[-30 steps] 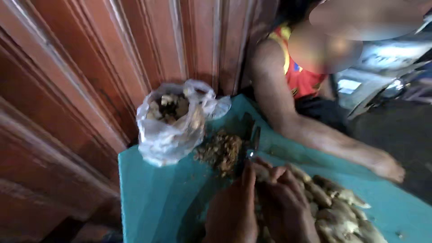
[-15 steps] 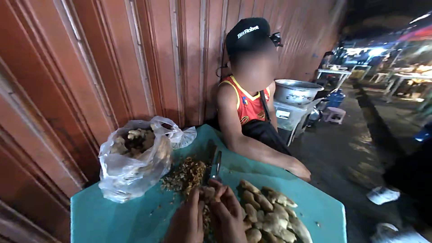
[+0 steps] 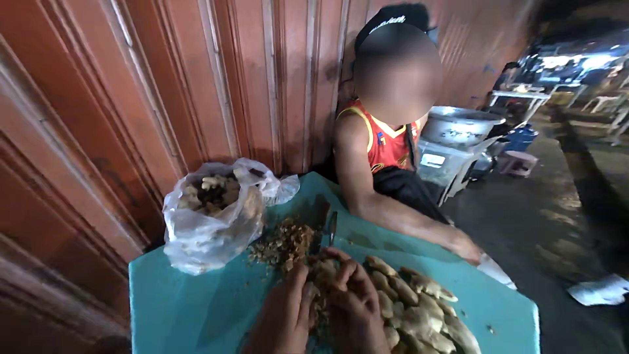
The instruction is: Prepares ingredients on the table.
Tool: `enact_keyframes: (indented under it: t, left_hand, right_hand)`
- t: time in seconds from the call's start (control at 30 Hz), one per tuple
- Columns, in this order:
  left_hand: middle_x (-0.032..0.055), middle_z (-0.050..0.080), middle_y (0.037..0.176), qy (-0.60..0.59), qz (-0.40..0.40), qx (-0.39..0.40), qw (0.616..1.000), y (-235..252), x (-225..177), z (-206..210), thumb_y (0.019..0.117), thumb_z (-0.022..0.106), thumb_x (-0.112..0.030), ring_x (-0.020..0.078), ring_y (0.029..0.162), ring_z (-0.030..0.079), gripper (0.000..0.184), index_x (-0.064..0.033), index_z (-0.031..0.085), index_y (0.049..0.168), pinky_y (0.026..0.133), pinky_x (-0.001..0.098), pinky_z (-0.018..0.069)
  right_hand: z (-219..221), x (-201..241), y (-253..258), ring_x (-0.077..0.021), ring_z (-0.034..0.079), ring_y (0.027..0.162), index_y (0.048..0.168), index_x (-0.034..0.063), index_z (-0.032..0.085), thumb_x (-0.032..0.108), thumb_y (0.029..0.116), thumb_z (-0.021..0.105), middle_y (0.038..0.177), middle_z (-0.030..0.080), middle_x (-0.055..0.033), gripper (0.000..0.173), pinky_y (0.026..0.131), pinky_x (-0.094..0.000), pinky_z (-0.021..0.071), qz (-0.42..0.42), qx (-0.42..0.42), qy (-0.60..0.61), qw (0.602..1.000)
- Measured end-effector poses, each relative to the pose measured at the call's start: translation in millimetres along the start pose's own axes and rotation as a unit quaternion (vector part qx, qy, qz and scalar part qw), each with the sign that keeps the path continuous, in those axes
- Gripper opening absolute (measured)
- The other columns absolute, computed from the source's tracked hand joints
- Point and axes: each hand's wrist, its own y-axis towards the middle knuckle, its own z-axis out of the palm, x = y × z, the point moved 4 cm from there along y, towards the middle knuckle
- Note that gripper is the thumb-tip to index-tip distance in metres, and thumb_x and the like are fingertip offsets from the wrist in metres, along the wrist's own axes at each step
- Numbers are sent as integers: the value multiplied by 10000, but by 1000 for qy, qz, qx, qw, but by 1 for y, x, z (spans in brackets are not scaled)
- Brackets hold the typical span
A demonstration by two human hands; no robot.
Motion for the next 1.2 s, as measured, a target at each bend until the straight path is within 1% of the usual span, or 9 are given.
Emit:
enact_keyframes:
  t: [0.1,0.17,0.23,0.3,0.37,0.53,0.67,0.93,1.2]
  left_hand:
    - [54,628,841,-28,-31,5,999,1,7,-2,1113,367,-191,119,677,601,359,-22,559,1365,648,281,539]
    - [79,659,887,52,-82,-23,995,4,13,-7,1115,393,-223,182,776,649,324,-79,590,1329,748,367,561]
    - [115,710,1023,125,-81,-83,985,4,16,-9,1099,472,-248,250,892,699,326,-127,625,1360,812,461,582]
    - [133,704,1152,159,-48,-119,979,2,11,-2,1080,517,-232,276,966,713,366,-150,618,1421,831,468,596]
    - [143,715,1138,168,-30,-118,978,0,4,11,1063,535,-170,280,925,725,398,-132,591,1455,797,454,611]
    - [149,738,1018,224,-48,-49,972,0,-9,30,1049,520,-117,319,820,724,585,-126,356,1611,716,461,594]
    - [138,748,983,247,-4,-86,965,-1,-6,33,988,583,-57,308,758,731,623,-108,411,1585,663,450,602]
    - [146,719,1123,277,-112,41,953,4,-16,29,1046,505,-93,324,914,717,690,-181,203,1661,780,454,581]
    - [134,733,986,293,-84,25,952,0,-15,27,1045,532,-119,314,820,722,637,-151,297,1636,699,448,590]
  right_hand:
    - [-1,2,-4,-163,697,1048,876,191,666,176,849,713,1203,706,-73,57,849,-306,584,95,-57,93,990]
    - [-2,5,-1,-173,716,1037,897,164,667,189,909,633,1133,733,-90,45,859,-301,592,151,-106,115,976]
    - [-6,4,1,-217,714,1069,1015,94,676,175,979,493,1124,730,-131,204,918,-349,589,171,-149,146,963]
    - [-6,4,2,-225,709,1088,1141,61,627,135,1014,319,1126,724,-130,341,961,-360,575,183,-187,162,952]
    - [-4,4,0,-183,710,1066,1246,55,576,112,1032,238,1132,713,-100,404,946,-315,576,204,-216,153,942]
    - [-1,4,-2,-116,698,974,1270,45,593,121,1028,282,1097,698,-64,401,858,-258,577,227,-228,99,942]
    - [0,6,-2,-85,698,894,1241,65,615,129,1016,290,1036,706,-41,401,784,-237,584,229,-204,72,949]
    - [0,5,-1,-121,694,963,1191,28,632,101,1011,309,1050,702,-73,377,856,-279,576,229,-217,72,946]
    - [-3,10,-2,-89,691,893,1150,53,665,67,964,361,1103,709,-54,357,724,-238,578,230,-219,3,948]
